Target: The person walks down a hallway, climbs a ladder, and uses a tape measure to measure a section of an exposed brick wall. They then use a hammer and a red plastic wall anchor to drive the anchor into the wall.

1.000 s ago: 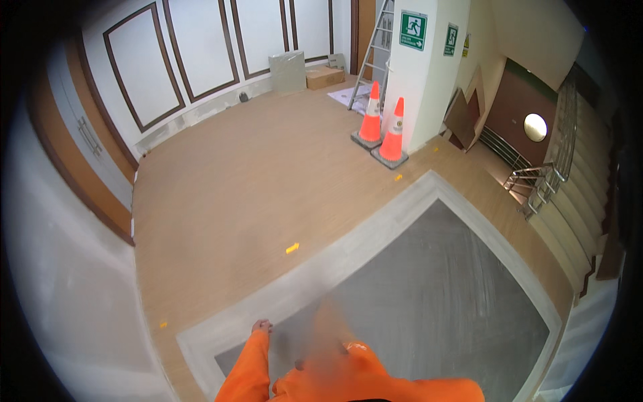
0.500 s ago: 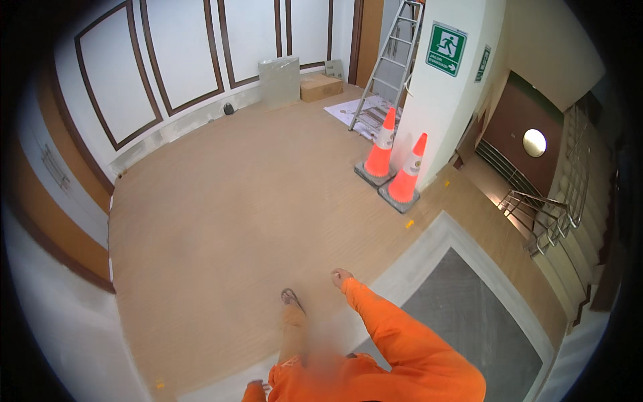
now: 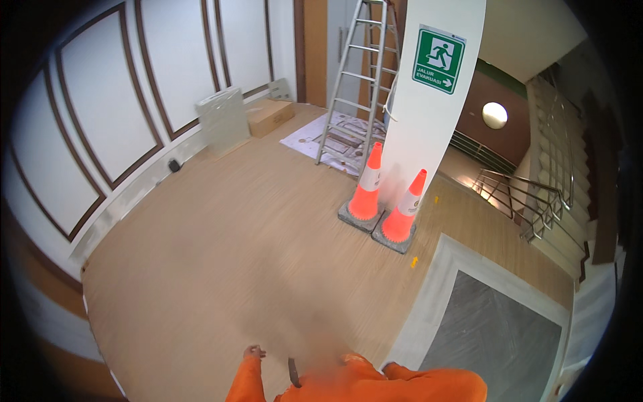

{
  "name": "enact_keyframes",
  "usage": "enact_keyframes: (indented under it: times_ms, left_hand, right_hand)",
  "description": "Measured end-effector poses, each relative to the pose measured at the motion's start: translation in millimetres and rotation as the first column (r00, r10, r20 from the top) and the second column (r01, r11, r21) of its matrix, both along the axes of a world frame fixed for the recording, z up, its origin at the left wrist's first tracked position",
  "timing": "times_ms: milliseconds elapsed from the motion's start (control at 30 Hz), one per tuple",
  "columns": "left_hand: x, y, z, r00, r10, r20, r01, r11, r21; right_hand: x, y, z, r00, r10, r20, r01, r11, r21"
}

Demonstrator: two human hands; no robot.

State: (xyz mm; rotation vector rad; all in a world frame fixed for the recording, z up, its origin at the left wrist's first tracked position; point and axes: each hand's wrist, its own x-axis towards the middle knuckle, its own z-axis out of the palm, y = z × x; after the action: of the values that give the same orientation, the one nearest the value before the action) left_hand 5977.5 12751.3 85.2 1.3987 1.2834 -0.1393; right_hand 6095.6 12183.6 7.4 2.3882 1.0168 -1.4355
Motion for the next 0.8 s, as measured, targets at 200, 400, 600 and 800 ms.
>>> enact_keyframes:
  times_ms: [200, 400, 600, 800]
  left_hand:
    - [215.5, 159.0, -28.1, 0.994, 0.056, 0.093, -0.049, 0.996, -0.073]
    - [305.1, 240.1, -22.5, 0.985, -0.090, -0.147, 0.052, 0.969, -0.240]
    - [463.8, 304.5, -9.7, 0.990, -0.070, -0.126, 0.030, 0.955, -0.294]
    - [643.8, 471.9, -8.1, 0.991, -0.049, -0.127, 0.015, 0.965, -0.260]
  right_hand:
    - [143.2, 119.1, 50.5, 0.961, -0.245, -0.126, 0.228, 0.964, -0.136]
    - [417.0, 378.7, 64.8, 0.990, 0.109, 0.085, -0.123, 0.974, 0.188]
    - [751.2, 598.4, 34.3, 0.848, -0.515, -0.125, 0.493, 0.679, 0.544]
    - [921.5, 776.4, 118.8, 0.185, -0.826, -0.532, 0.945, 0.002, 0.326]
